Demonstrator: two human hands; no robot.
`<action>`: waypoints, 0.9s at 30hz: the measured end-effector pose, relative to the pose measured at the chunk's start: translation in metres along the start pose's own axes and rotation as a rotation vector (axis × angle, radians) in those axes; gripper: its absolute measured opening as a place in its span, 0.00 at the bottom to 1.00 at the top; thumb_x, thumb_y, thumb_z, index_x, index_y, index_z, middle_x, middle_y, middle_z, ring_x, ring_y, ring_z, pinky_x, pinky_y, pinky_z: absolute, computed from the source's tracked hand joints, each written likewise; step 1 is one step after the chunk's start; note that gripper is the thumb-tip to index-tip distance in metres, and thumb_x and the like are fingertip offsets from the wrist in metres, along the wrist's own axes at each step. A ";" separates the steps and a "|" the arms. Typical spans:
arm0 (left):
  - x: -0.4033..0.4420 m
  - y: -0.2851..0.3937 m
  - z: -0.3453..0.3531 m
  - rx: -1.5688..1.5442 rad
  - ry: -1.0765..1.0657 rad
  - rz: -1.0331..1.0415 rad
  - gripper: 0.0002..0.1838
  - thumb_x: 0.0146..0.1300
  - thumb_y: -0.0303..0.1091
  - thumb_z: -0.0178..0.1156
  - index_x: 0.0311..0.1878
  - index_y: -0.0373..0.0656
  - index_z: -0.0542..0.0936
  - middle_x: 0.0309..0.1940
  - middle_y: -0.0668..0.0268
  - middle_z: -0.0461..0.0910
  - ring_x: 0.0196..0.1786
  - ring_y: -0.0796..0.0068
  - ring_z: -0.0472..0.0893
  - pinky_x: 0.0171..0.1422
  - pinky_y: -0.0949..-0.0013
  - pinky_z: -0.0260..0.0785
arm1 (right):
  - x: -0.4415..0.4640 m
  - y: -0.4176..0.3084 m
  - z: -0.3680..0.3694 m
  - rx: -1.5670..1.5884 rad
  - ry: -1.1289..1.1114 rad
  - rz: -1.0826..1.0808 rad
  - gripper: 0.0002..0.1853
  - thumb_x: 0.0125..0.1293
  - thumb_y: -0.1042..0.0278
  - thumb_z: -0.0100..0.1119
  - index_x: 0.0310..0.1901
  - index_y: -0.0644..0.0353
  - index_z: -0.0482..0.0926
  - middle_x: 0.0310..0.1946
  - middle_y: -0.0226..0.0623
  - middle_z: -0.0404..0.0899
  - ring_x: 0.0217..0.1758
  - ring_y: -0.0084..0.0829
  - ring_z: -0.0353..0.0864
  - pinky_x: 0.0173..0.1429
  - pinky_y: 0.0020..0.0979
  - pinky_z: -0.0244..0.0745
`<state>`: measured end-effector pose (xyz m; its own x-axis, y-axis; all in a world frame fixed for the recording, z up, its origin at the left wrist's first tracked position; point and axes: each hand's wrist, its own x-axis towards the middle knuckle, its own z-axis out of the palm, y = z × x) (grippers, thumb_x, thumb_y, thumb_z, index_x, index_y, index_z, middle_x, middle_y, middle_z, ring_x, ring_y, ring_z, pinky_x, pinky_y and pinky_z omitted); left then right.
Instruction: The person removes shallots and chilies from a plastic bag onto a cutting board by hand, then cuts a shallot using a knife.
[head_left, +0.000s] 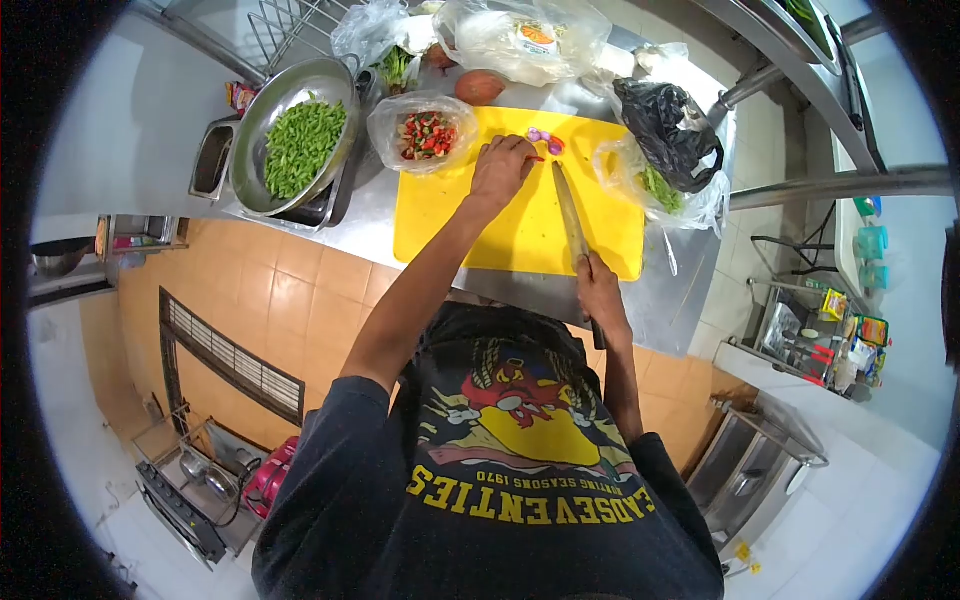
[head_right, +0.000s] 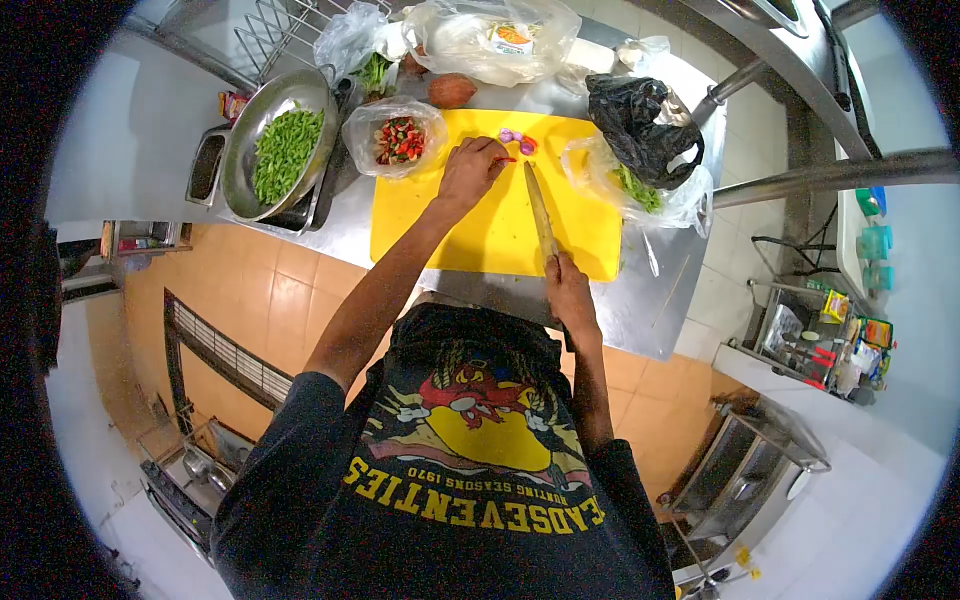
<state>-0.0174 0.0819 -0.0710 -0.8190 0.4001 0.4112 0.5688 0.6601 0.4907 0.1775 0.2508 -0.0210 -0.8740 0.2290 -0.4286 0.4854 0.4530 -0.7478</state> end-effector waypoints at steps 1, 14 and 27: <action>-0.003 0.002 -0.004 0.010 -0.053 -0.059 0.09 0.59 0.33 0.63 0.43 0.47 0.83 0.39 0.62 0.81 0.45 0.58 0.78 0.54 0.56 0.69 | -0.001 -0.002 -0.001 0.009 -0.013 0.022 0.15 0.75 0.59 0.42 0.39 0.64 0.71 0.12 0.38 0.68 0.09 0.31 0.68 0.15 0.34 0.65; -0.048 0.002 -0.020 -0.149 0.019 -0.278 0.08 0.62 0.34 0.63 0.40 0.40 0.84 0.36 0.53 0.82 0.40 0.52 0.81 0.46 0.56 0.74 | 0.009 0.004 0.020 -0.309 0.060 -0.217 0.15 0.74 0.58 0.44 0.46 0.64 0.72 0.34 0.62 0.79 0.36 0.63 0.79 0.43 0.58 0.74; -0.046 0.003 -0.016 -0.162 0.036 -0.273 0.08 0.62 0.32 0.64 0.42 0.41 0.84 0.35 0.53 0.82 0.37 0.53 0.82 0.42 0.59 0.75 | 0.013 -0.011 0.037 -0.398 0.060 -0.252 0.15 0.74 0.58 0.43 0.48 0.61 0.72 0.27 0.62 0.79 0.32 0.61 0.81 0.39 0.57 0.77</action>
<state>0.0229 0.0556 -0.0761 -0.9416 0.1969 0.2730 0.3350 0.6287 0.7018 0.1617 0.2168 -0.0372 -0.9688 0.1137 -0.2203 0.2221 0.7929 -0.5674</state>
